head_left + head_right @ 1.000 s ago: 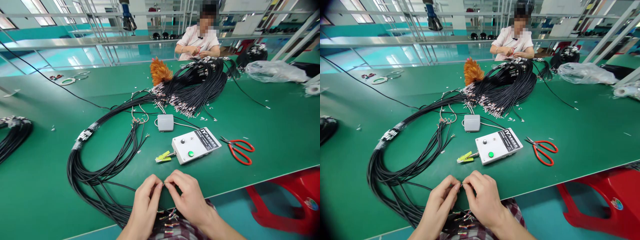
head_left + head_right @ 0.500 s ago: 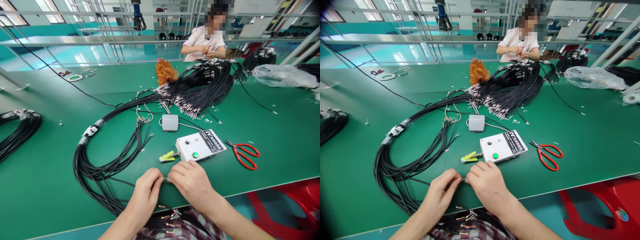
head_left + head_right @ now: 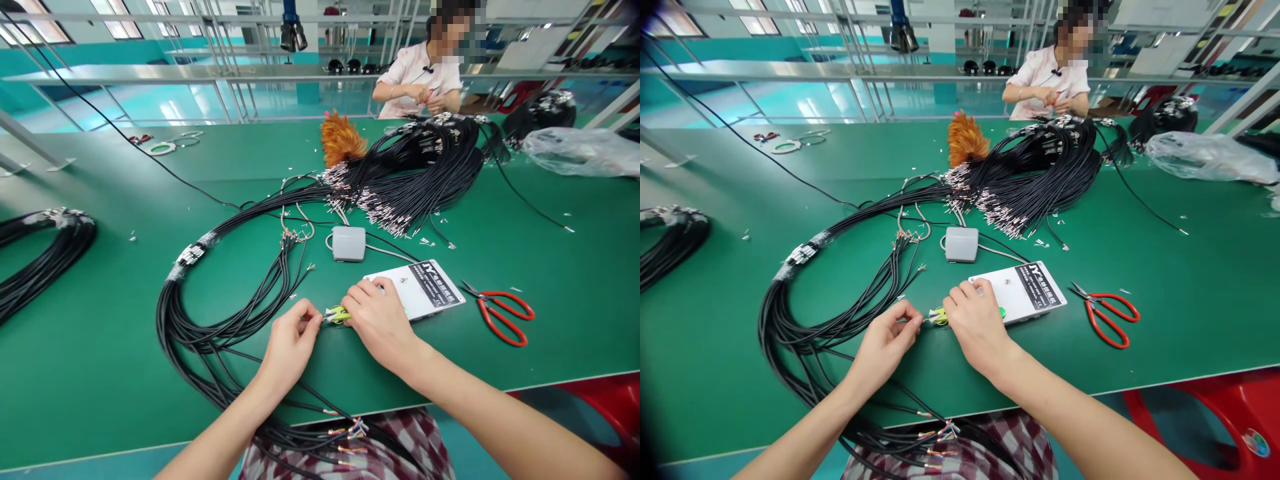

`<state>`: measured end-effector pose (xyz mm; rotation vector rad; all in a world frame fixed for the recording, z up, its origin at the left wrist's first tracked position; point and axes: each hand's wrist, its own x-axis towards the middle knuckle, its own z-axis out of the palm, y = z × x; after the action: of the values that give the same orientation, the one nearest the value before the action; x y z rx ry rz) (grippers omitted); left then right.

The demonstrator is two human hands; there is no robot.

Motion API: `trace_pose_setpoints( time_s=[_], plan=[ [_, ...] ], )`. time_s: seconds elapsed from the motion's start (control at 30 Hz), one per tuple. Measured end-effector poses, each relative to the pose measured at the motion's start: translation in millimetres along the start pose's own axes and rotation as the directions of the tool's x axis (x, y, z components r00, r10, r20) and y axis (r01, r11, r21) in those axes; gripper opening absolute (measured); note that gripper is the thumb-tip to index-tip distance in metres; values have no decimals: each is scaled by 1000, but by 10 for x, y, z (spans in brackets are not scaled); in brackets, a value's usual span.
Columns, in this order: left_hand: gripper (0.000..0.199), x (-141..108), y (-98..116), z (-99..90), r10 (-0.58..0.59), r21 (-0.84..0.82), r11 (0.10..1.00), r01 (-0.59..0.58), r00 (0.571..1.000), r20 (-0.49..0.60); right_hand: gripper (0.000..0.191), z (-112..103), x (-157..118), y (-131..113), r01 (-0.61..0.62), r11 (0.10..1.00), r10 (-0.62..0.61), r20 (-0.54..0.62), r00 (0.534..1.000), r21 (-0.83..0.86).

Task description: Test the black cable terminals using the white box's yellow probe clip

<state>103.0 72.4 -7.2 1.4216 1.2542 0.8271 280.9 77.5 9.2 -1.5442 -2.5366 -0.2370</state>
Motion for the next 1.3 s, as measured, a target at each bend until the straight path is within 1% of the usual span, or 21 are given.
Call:
trace_pose_setpoints(
  time_s=[0.23,0.4,0.6,0.67,0.73,0.77,0.8,0.83,0.87,0.9,0.93,1.0,1.07,1.2,1.3],
  plan=[
    [19,95,-63,49,23,90,996,-22,1000,-16,12,-24,69,40,21,999,-21,9,1000,24],
    [18,112,-59,78,23,132,991,-19,999,-29,12,-23,68,47,18,999,-19,17,1000,34],
    [19,97,-50,80,23,157,987,-17,999,-39,24,-53,64,-2,-22,999,21,25,999,34],
    [19,100,-58,74,19,156,988,-14,999,-33,28,-108,7,6,-20,998,20,7,1000,63],
    [19,104,-67,68,14,152,988,-10,1000,-26,28,-175,-120,49,-27,991,36,-70,997,131],
    [19,105,-70,65,10,148,989,-7,1000,-21,25,-204,-212,82,-41,984,64,-133,989,173],
    [18,105,-73,62,7,142,990,-5,1000,-17,20,-226,-320,118,-70,974,115,-208,971,214],
    [18,104,-74,60,4,136,991,-2,1000,-13,15,-237,-437,154,-108,962,178,-279,944,249],
    [18,102,-75,58,2,129,992,-1,1000,-11,12,-237,-558,186,-142,951,238,-356,904,274],
    [18,99,-75,57,2,122,993,0,1000,-10,10,-223,-673,210,-169,941,283,-413,866,292],
    [18,97,-74,56,2,115,993,-1,1000,-10,12,-199,-776,224,-180,937,305,-450,839,299],
    [18,96,-75,54,3,104,995,-2,1000,-13,12,-126,-921,217,-172,938,301,-458,837,302],
    [18,100,-78,50,1,96,995,0,1000,-13,12,-42,-977,182,-171,939,298,-456,839,299],
    [18,103,-92,23,-23,85,996,24,1000,-10,9,85,-936,153,-204,945,312,-511,801,257],
    [19,82,-109,-20,-43,54,998,44,999,-28,10,129,-906,183,-207,951,300,-537,788,228]
  ],
)
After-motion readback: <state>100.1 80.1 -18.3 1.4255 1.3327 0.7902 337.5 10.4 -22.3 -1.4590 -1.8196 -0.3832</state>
